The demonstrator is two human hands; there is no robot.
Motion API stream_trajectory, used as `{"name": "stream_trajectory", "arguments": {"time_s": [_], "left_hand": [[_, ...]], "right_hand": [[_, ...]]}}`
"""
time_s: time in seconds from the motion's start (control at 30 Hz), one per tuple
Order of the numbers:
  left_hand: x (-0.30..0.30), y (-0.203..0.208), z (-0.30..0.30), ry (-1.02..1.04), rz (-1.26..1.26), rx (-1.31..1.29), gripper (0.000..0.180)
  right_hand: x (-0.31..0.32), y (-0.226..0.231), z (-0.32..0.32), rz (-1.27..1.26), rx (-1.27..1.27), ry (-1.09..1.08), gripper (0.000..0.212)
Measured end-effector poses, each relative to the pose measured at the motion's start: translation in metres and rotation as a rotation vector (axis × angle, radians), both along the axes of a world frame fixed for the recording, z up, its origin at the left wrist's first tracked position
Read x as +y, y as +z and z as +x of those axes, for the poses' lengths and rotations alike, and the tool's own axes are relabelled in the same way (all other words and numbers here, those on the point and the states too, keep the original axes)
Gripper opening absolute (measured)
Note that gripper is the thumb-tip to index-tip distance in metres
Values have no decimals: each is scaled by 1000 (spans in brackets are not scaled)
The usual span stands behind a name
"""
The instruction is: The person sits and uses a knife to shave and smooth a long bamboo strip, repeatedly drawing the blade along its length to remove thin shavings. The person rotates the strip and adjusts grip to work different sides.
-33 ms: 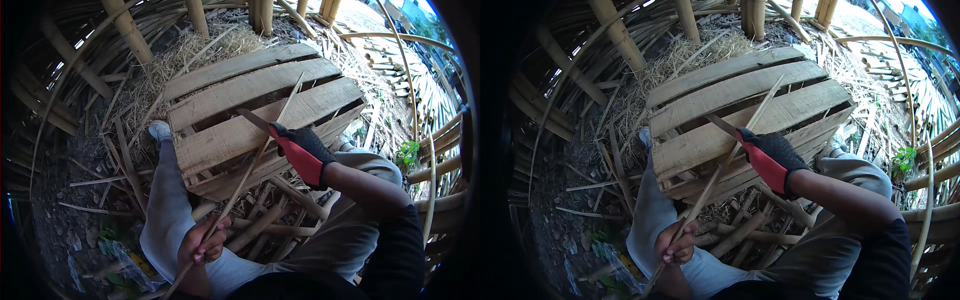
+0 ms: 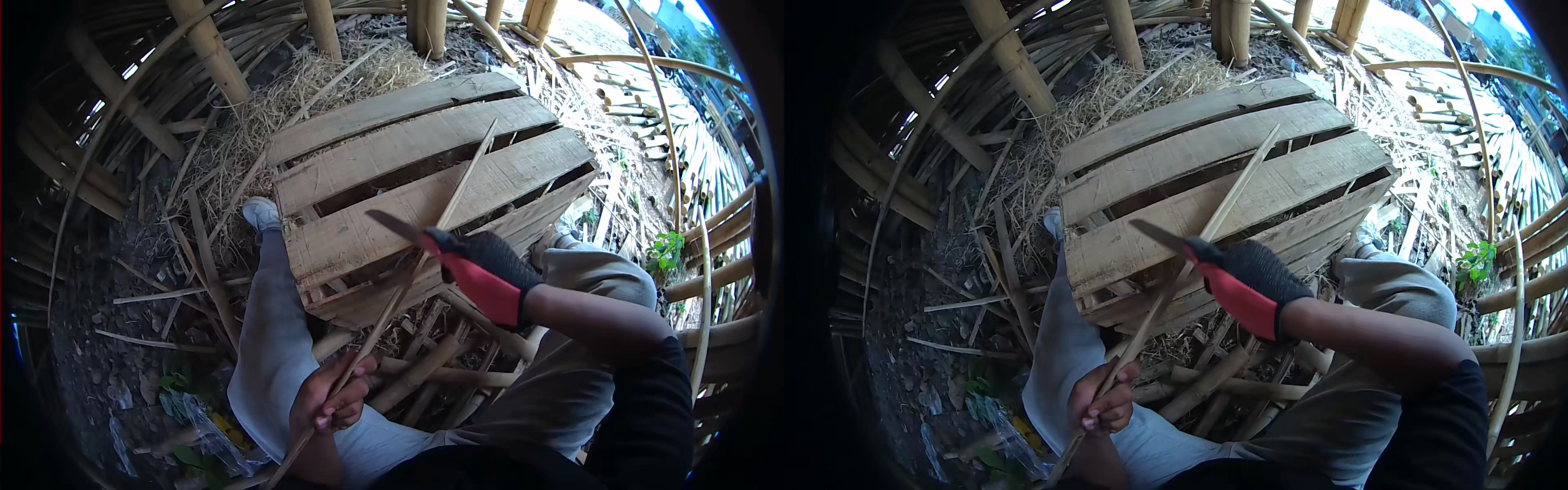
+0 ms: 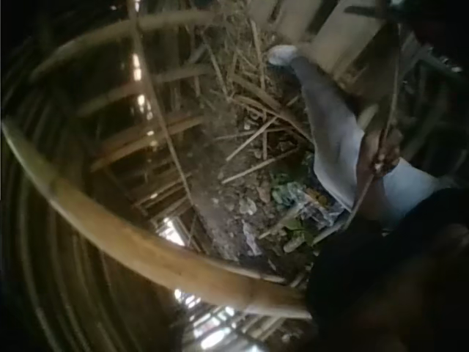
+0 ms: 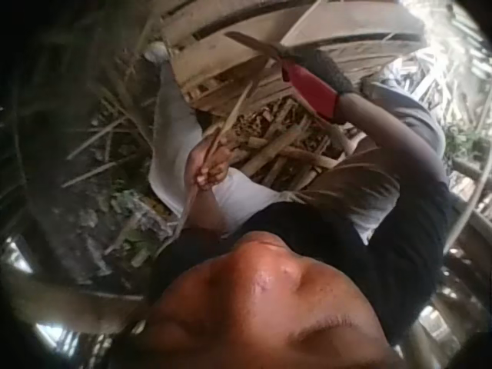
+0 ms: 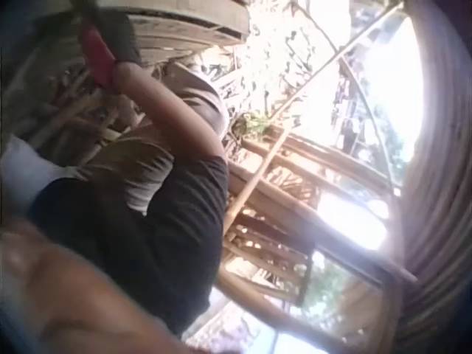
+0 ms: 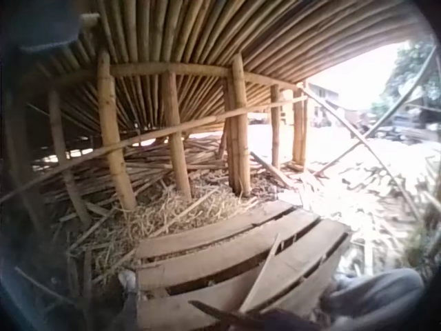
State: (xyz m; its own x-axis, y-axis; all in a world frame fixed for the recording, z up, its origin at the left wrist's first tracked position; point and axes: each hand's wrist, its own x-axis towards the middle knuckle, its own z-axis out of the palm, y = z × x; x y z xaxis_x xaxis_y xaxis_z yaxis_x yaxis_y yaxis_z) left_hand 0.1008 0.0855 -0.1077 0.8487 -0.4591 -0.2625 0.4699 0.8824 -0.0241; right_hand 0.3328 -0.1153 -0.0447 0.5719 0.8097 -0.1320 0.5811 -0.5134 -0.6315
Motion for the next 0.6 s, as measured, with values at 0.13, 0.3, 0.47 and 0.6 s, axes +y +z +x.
{"name": "stream_trajectory", "arguments": {"time_s": [0.13, 0.3, 0.47, 0.6], "left_hand": [[1, -6, 3, -10, -16, 31, 32], [3, -5, 0, -32, 45, -13, 31], [3, -12, -4, 10, 24, 31, 31], [5, -14, -2, -20, -29, 52, 32]], "right_hand": [[-3, -21, 3, 55, -178, 106, 38], [9, -24, -18, 184, -354, -82, 47], [11, 15, 10, -224, 47, -75, 35], [2, -12, -32, 55, -250, 232, 32]]}}
